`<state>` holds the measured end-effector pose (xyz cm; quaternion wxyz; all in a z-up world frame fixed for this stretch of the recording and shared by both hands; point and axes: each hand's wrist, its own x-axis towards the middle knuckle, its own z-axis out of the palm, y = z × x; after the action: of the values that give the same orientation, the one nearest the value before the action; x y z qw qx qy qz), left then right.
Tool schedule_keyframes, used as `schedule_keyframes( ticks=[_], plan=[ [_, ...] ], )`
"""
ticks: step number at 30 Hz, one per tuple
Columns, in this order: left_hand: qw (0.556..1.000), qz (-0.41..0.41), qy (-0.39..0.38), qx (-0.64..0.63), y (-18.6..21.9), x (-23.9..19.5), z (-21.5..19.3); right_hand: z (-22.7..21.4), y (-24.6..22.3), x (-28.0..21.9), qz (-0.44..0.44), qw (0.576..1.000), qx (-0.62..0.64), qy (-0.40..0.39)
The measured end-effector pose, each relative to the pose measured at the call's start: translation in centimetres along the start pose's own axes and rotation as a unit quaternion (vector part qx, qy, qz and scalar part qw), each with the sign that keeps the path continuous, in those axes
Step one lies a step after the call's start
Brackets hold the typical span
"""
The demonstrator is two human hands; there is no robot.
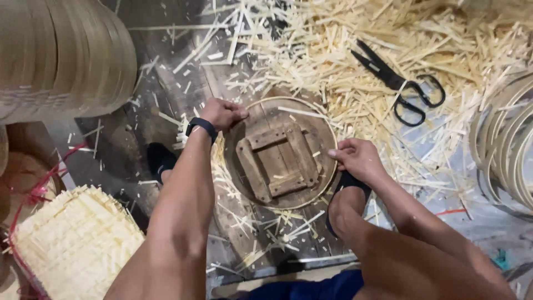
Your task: The person trims excess woven bamboo strips from round steamer liners with scissors while holding each liner over a wooden form on the floor. They press the liner down, cut around the edge, lift the trimmed liner, and stack it with finished liners beside them.
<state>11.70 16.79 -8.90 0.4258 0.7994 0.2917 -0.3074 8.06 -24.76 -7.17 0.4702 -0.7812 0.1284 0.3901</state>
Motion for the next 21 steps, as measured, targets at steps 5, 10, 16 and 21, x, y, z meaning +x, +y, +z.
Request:
schedule_keyframes(
  ticks=[5,10,16,21],
  plan=[
    [1.0,0.003,-0.001,-0.03,0.7,-0.6,0.7,-0.1,0.7,-0.5,0.011,0.998,0.064,0.003],
    [0.988,0.04,0.131,-0.067,-5.6,-3.4,2.0,-0.4,-1.5,-2.6,0.061,0.997,0.044,-0.017],
    [0.935,-0.113,0.045,-0.332,-16.9,-9.0,6.0,0.4,2.6,-1.1,0.061,0.994,0.085,-0.035],
    [0.914,-0.097,0.103,-0.381,-13.1,-10.0,7.4,-1.1,-1.3,-0.3,0.03,0.998,0.047,0.009]
  ],
)
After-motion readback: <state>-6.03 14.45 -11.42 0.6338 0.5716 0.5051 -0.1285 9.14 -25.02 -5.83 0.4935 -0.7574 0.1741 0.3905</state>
